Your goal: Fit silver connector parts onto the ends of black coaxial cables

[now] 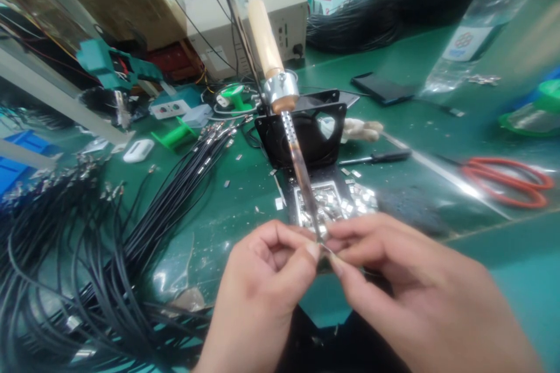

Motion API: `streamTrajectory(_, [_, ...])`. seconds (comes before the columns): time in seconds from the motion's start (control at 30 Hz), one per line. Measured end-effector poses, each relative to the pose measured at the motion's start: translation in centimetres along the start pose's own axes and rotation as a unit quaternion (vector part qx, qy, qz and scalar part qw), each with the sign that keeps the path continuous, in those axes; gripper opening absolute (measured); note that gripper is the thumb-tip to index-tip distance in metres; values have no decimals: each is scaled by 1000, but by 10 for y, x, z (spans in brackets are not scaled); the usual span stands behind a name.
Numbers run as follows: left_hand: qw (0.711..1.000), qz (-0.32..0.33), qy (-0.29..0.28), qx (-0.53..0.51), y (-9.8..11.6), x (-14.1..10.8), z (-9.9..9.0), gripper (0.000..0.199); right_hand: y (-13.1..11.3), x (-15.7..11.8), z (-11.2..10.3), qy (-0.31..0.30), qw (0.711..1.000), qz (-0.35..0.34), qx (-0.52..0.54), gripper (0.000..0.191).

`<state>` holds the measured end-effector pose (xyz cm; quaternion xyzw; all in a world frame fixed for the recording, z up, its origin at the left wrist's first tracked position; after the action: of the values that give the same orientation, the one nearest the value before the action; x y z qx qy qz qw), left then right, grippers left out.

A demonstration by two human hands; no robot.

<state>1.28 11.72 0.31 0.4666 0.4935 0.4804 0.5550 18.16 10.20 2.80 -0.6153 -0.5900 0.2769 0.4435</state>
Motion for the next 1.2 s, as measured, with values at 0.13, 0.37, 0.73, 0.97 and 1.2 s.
streamTrajectory(0.13, [1000, -14, 3, 6, -3, -1, 0, 20, 0, -2, -2, -40, 999, 10, -19, 15])
streamTrajectory(0.37, [1000, -24, 9, -12, -3, -4, 1, 20, -3, -3, -5, -29, 999, 15, -3, 15])
streamTrajectory(0.73, [999, -21, 12, -27, -5, -2, 3, 20, 2, -8, -4, -2, 1000, 19, 15, 16])
streamTrajectory(0.97, [999, -15, 14, -32, -3, 1, 3, 20, -7, 0, -5, -14, 1000, 9, -9, 17])
streamTrajectory(1.2, [999, -12, 20, -33, 0, 3, 2, 21, -7, 2, -3, -3, 1000, 0, -10, 16])
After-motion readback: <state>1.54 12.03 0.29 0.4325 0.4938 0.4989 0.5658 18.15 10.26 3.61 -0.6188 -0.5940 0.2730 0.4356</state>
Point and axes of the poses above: each hand's wrist, its own x-axis towards the middle knuckle, its own z-axis out of the palm, y = z × x, the point moved 6 cm from there along x, towards the middle knuckle, and after that the axes turned 13 degrees about z, right-handed, at the moved point
